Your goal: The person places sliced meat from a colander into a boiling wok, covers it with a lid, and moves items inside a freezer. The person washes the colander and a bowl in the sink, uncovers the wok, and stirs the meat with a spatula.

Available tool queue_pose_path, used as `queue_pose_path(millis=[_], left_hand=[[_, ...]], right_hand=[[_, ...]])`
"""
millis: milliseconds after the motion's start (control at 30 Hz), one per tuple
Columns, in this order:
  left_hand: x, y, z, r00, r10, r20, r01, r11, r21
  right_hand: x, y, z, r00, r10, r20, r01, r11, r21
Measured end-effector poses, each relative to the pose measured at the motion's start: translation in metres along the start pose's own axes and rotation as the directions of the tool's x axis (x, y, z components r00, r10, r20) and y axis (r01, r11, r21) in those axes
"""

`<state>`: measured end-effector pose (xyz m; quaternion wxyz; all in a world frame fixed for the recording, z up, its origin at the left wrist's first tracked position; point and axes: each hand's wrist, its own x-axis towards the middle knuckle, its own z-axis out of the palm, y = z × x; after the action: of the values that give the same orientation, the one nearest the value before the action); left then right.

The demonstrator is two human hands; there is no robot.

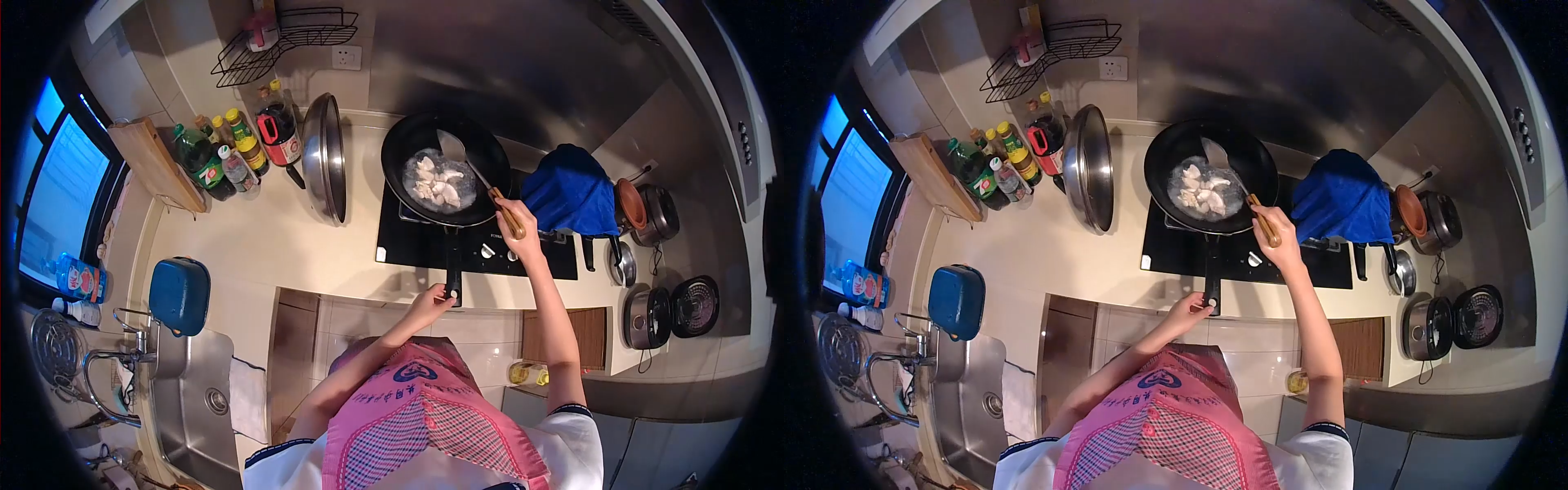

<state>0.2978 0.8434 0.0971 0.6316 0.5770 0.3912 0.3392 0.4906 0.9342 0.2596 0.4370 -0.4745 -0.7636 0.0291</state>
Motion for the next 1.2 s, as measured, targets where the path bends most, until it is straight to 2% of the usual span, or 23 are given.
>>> queue_pose_path(millis=[67,200,433,633,900,1200], left_hand=[[0.0,0.0,0.001,1.0,-0.002,0.0,0.002,1.0,0.007],[0.001,0.001,-0.001,1.0,-0.007,0.012,0.007,1.0,0.017],[0.001,0.0,-0.001,0.999,-0.016,0.028,0.016,1.0,-0.012],[0.002,-0.004,-0.001,0.999,-0.03,0.038,0.031,0.999,-0.031],[0.002,-0.002,-0.004,0.998,-0.034,0.06,0.037,0.998,-0.056],[0.002,0.004,-0.005,0.996,-0.042,0.08,0.047,0.997,-0.059]], right_hand=[[-0.003,0.0,-0.007,0.997,0.031,0.071,-0.027,0.998,-0.052],[-0.011,0.0,-0.012,0.993,0.072,0.098,-0.066,0.996,-0.064],[-0.013,-0.001,-0.009,0.989,-0.024,0.146,0.037,0.996,-0.086],[-0.014,-0.002,-0.006,0.97,0.012,0.243,0.014,0.994,-0.104],[-0.01,-0.007,0.002,0.974,-0.011,0.227,0.038,0.993,-0.114],[0.001,-0.007,0.009,0.953,0.008,0.304,0.04,0.988,-0.15]])
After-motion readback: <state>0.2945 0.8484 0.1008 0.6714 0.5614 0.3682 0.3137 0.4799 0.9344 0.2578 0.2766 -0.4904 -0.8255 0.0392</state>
